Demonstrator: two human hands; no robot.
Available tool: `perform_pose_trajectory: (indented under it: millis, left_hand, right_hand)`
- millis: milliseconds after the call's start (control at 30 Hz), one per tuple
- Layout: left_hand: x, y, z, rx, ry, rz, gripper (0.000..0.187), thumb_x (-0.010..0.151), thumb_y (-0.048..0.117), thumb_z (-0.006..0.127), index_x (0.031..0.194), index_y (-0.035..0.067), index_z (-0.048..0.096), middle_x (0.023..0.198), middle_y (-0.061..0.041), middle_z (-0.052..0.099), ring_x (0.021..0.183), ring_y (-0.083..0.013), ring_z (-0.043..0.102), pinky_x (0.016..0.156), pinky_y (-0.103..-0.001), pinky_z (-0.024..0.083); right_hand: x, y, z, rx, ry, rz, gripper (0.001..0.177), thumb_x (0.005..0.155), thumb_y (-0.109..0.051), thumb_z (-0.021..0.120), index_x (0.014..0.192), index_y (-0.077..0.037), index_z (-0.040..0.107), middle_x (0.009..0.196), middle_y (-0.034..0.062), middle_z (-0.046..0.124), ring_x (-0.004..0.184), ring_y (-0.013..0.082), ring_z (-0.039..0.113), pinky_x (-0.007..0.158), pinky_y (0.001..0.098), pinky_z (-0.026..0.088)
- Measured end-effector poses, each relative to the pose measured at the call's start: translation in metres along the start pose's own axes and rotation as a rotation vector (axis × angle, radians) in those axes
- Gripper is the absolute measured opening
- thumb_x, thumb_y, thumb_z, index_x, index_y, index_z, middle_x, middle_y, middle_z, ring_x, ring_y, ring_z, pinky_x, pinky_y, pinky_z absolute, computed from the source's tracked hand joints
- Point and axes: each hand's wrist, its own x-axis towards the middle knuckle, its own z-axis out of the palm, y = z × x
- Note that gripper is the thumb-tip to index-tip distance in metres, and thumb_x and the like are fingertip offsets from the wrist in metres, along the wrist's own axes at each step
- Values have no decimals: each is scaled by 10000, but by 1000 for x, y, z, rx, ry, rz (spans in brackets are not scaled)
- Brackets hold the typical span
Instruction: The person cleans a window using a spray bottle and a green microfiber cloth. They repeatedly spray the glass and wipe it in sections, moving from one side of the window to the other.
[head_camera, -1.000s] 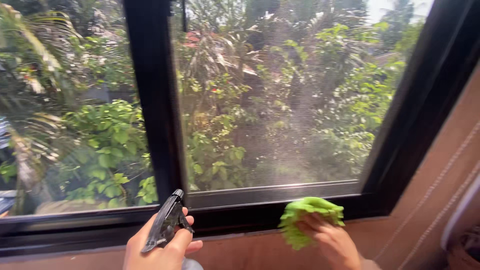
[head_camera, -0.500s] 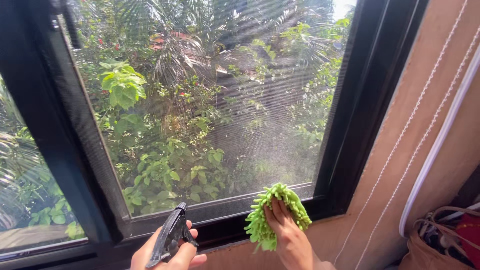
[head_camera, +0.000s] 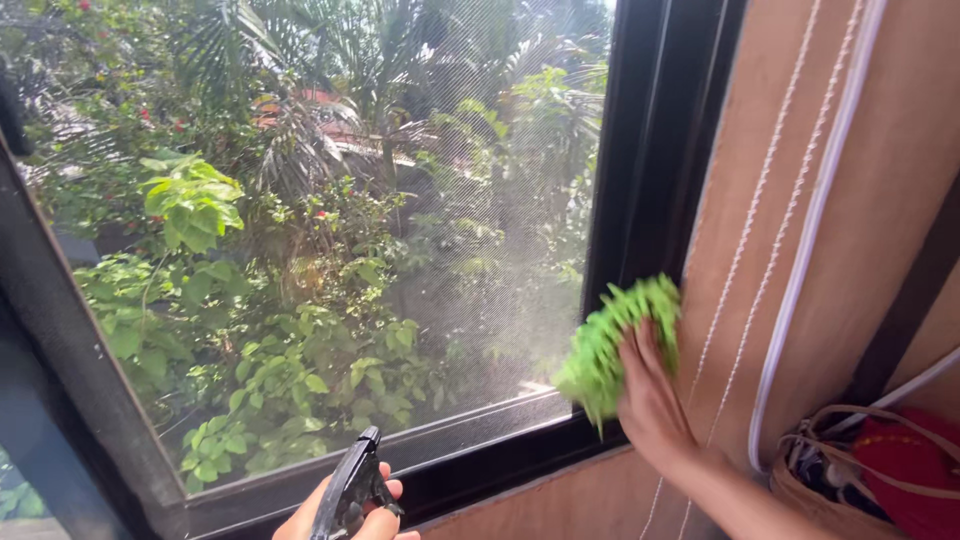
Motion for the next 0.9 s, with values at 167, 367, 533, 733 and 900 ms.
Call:
perform_pose_trajectory:
  millis: [167,367,533,733,900]
  left_hand:
    - [-15,38,31,35,-39,50,421,800,-65,672,1216,-10,711,1014,-190,769,761,-299,808,675,-432,691]
    - [-36,105,47,74,-89,141,388,821,-7,660,1205,-2,714,1025,-148,766,752,-281,822,664,-389,691]
    - [-36,104,43,26,-35,127,368,800,-8,671,1166,-8,715,979,-147,779,792,-241,790,652,-400,699]
    - [-21,95,35,-2,-39,135,379,812,-20,666,1189,-8,699,976,-152,773,786,-260,790,666,-418,671]
    - [-29,132,42,15,-70,240,334,805,-3,661,1132,-30,721,938,-134,774,786,-225,780,661,-408,702]
  right_hand:
    - [141,-43,-52,-121,260,-145,792,809,203,481,1576,55,348,1706,239,135,1586,408,75,1300,541,126]
    - [214,-54,-95,-70,387,-128,760,915,184,466,1640,12,314,1736,221,138,1619,407,105,1328,478,133]
    - [141,-39,-49,9,349,-102,766,892,133,495,1612,17,263,1715,224,136,1602,422,130,1315,468,150]
    - [179,-29,-75,84,337,-115,776,929,84,526,1636,-22,221,1718,236,85,1573,436,158,1293,450,211]
    - [326,-34,-146,81,472,-234,763,955,149,470,1672,-16,266,1750,228,146,1611,404,199,1339,436,194]
